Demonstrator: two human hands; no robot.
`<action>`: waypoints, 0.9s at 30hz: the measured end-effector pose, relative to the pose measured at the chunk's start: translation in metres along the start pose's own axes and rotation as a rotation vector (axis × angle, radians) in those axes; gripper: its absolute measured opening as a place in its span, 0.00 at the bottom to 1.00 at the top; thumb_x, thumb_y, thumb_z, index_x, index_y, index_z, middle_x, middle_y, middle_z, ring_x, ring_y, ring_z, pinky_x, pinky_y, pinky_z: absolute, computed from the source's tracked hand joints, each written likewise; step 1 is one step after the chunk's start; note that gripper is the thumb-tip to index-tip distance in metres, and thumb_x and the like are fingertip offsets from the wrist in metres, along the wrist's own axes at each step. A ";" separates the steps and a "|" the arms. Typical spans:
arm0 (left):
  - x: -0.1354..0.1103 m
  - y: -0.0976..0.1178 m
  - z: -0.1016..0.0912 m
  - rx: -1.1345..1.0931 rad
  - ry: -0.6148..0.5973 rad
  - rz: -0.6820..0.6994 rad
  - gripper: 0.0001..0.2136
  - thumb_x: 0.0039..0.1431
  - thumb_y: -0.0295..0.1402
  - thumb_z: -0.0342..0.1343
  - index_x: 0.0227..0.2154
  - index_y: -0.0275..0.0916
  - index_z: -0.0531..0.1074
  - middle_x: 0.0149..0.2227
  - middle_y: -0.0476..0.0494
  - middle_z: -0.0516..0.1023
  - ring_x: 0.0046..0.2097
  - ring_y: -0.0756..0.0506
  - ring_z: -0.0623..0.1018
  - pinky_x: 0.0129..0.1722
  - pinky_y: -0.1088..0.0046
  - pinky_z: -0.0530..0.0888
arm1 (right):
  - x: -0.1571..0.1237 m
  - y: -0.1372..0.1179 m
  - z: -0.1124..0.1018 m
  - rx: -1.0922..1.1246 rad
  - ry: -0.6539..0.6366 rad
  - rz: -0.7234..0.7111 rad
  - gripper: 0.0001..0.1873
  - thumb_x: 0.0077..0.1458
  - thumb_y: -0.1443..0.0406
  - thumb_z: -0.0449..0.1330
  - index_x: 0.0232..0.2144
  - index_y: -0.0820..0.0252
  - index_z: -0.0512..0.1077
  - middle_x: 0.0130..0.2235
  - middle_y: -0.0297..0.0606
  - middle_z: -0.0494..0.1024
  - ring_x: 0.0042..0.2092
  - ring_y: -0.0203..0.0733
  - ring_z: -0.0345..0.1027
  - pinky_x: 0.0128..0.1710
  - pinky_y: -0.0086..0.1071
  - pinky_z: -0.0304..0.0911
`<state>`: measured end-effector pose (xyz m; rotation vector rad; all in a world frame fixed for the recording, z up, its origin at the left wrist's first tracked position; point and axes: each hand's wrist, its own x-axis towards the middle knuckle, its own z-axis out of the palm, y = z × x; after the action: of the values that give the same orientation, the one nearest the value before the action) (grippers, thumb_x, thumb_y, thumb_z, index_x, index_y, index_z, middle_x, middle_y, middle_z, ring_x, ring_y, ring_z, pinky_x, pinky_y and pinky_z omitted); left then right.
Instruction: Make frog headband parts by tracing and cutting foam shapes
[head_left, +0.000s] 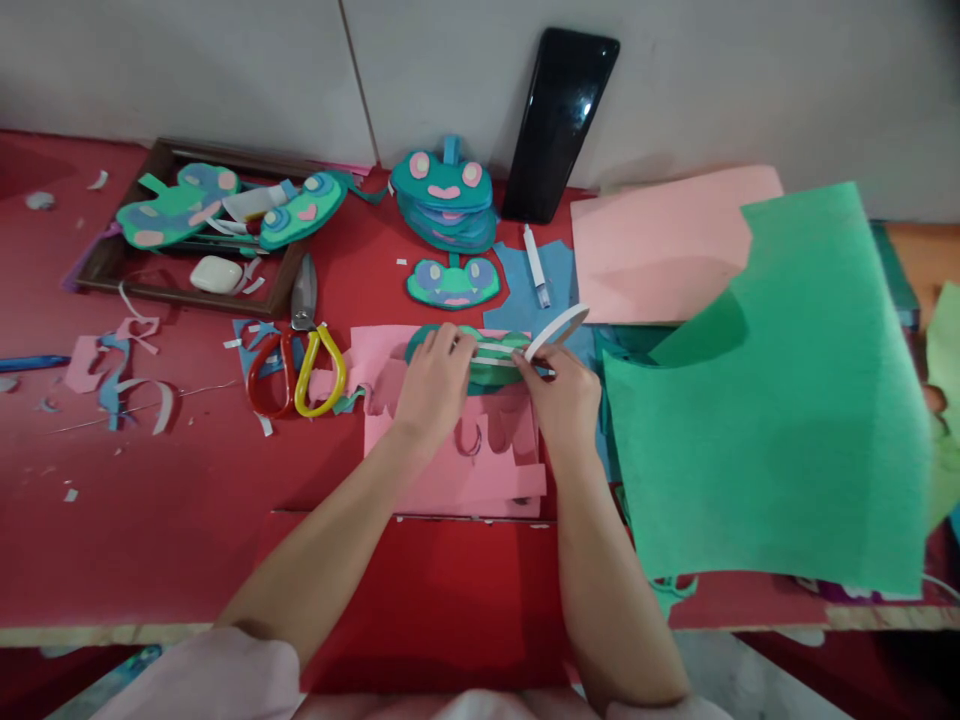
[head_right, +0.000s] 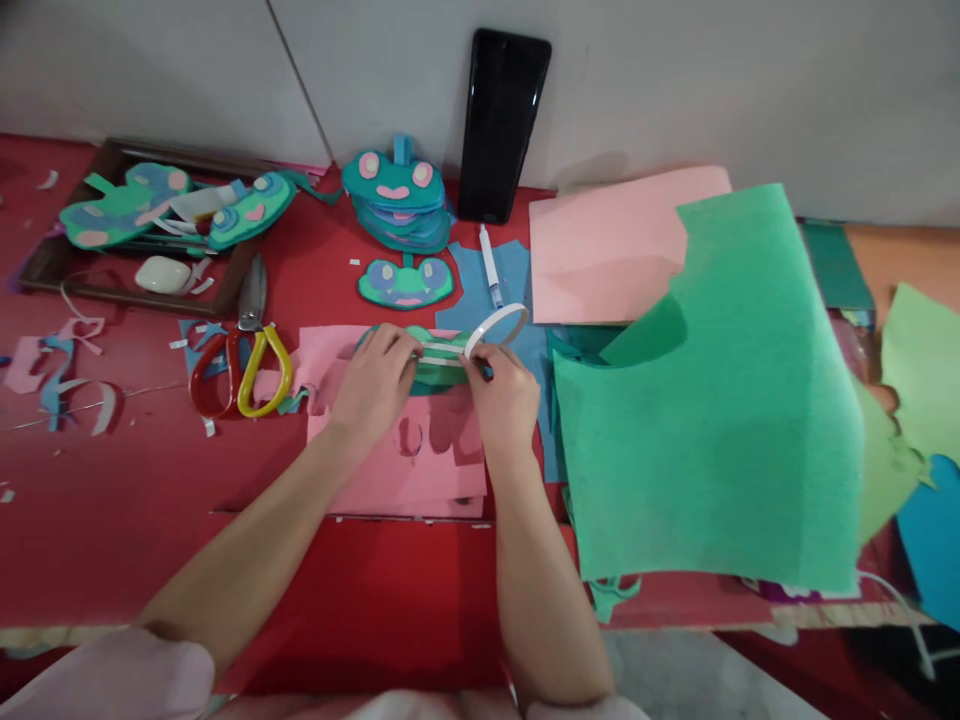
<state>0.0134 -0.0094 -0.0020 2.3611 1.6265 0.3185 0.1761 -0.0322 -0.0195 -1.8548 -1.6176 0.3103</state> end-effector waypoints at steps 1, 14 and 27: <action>0.000 0.001 0.002 -0.036 -0.012 0.051 0.11 0.63 0.25 0.43 0.43 0.37 0.69 0.47 0.39 0.72 0.49 0.43 0.72 0.49 0.66 0.69 | 0.000 0.000 0.000 -0.002 0.000 0.002 0.10 0.56 0.59 0.59 0.30 0.58 0.76 0.34 0.40 0.81 0.32 0.41 0.73 0.32 0.32 0.63; -0.023 0.038 0.023 0.121 -0.242 0.010 0.34 0.64 0.46 0.43 0.65 0.27 0.48 0.68 0.31 0.46 0.69 0.36 0.47 0.67 0.55 0.48 | -0.001 -0.005 -0.004 0.032 -0.012 0.001 0.06 0.56 0.63 0.59 0.31 0.58 0.74 0.35 0.40 0.81 0.37 0.42 0.74 0.36 0.32 0.66; -0.026 0.038 0.028 0.078 -0.144 0.001 0.30 0.65 0.45 0.42 0.65 0.37 0.51 0.69 0.35 0.45 0.69 0.36 0.45 0.66 0.50 0.48 | -0.004 -0.011 -0.004 0.116 0.070 -0.011 0.09 0.58 0.61 0.56 0.34 0.58 0.76 0.38 0.41 0.79 0.31 0.37 0.71 0.30 0.31 0.67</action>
<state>0.0466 -0.0492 -0.0164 2.3802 1.5987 0.0840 0.1691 -0.0365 -0.0108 -1.7503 -1.5297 0.3243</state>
